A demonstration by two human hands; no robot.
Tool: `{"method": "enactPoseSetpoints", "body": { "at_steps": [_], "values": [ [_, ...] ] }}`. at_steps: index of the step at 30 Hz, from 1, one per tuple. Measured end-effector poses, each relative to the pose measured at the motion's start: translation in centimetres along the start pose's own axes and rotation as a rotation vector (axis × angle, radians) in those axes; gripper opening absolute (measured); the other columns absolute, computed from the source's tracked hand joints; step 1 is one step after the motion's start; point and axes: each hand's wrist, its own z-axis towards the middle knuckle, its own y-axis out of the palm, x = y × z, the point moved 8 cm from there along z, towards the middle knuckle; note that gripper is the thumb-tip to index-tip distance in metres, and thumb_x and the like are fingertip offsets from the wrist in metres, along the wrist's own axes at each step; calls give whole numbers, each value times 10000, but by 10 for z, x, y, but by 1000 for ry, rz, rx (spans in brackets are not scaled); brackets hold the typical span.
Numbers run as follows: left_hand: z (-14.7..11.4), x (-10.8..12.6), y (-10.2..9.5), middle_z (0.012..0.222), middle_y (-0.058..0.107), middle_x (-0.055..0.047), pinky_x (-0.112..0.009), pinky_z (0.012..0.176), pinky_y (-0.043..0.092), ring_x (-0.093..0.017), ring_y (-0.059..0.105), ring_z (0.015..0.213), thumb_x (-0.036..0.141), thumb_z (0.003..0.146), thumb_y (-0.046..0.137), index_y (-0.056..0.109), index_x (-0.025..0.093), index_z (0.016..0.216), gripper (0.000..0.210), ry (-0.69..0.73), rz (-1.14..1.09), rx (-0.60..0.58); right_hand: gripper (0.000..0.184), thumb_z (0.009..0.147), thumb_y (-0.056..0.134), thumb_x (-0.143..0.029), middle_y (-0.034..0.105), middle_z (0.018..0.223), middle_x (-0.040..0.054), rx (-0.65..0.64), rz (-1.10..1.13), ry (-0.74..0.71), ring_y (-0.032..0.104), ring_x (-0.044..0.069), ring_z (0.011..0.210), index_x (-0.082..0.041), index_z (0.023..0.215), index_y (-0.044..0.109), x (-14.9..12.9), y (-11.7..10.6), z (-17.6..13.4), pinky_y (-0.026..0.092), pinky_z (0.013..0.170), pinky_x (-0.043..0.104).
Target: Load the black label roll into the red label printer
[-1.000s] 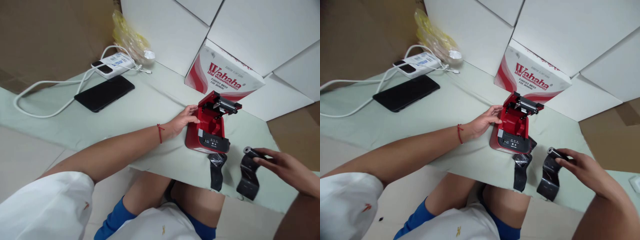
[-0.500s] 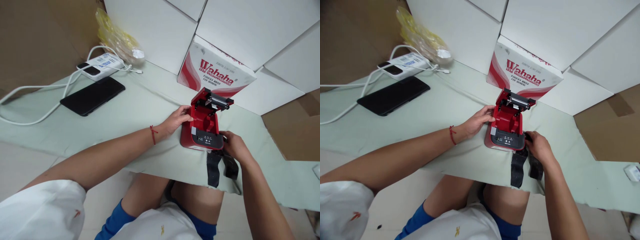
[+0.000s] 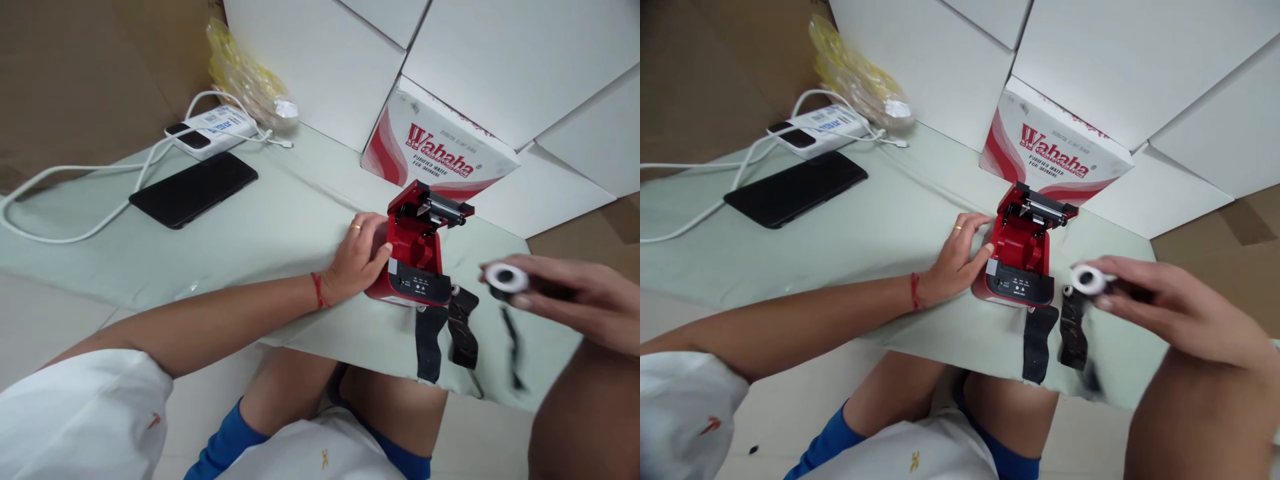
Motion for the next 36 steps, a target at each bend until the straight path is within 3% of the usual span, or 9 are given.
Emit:
{"method": "enactPoseSetpoints", "body": {
  "at_steps": [6,10,16,20,24,27,30,33,36],
  "values": [
    [-34,66,2,1377,710,-85,-498,1256,382,-301,610,1414,286,963,574,620,275,1389,428,631,241,-80,429,926,682,-363,815,1163,95,-59,-65,-98,758,303,1031,-249,1336,741,-70,73,63,588,883,383],
    [-48,79,13,1295,792,-48,-435,1120,473,-234,710,1272,278,995,552,688,228,1302,339,852,451,-64,458,946,610,-221,791,1276,120,-155,-130,-105,764,315,1069,-208,1392,713,-86,99,79,572,908,404],
    [-48,79,23,1218,827,-57,-393,1021,512,-197,726,1183,237,1014,575,748,153,1176,250,894,540,-64,514,944,630,-202,750,1392,144,-112,-219,-20,770,369,1085,-208,1455,682,-85,105,89,588,859,461],
    [-48,78,23,1237,821,-58,-388,1046,498,-199,713,1204,242,1021,566,754,161,1182,261,877,578,-71,476,938,654,-180,770,1373,120,9,-36,-134,778,311,1090,-195,1410,712,-94,96,83,603,896,423],
    [-49,77,22,1249,818,-61,-391,1053,494,-203,703,1209,253,1018,580,749,152,1202,269,868,574,-63,259,1030,633,-318,850,1071,54,316,154,-201,795,241,916,-240,1210,800,-96,53,72,611,867,380],
    [-50,77,21,1251,816,-58,-383,1063,488,-193,691,1212,248,1008,595,743,153,1211,269,870,563,-45,331,1070,582,-372,802,1245,110,566,62,-238,744,293,1152,-245,1330,743,-90,28,72,554,1049,482],
    [-52,78,20,1226,817,-50,-378,1075,476,-186,680,1200,245,1004,602,743,177,1209,258,884,576,-26,435,1101,503,-408,713,1426,168,517,-5,-321,629,336,1357,-211,1459,654,-86,36,84,472,1157,587],
    [-52,81,18,1142,823,-38,-369,1052,473,-178,678,1142,253,1001,610,741,182,1208,255,887,589,1,416,1113,474,-393,760,1321,161,436,30,-331,683,312,1251,-191,1401,697,-83,47,80,539,1082,539],
    [-53,84,16,1066,820,-18,-366,1026,471,-168,669,1087,240,986,624,739,174,1200,251,899,590,18,328,1075,525,-265,781,1217,124,389,69,-357,727,269,1105,-213,1301,757,-87,53,56,593,965,445]
  ]
}}
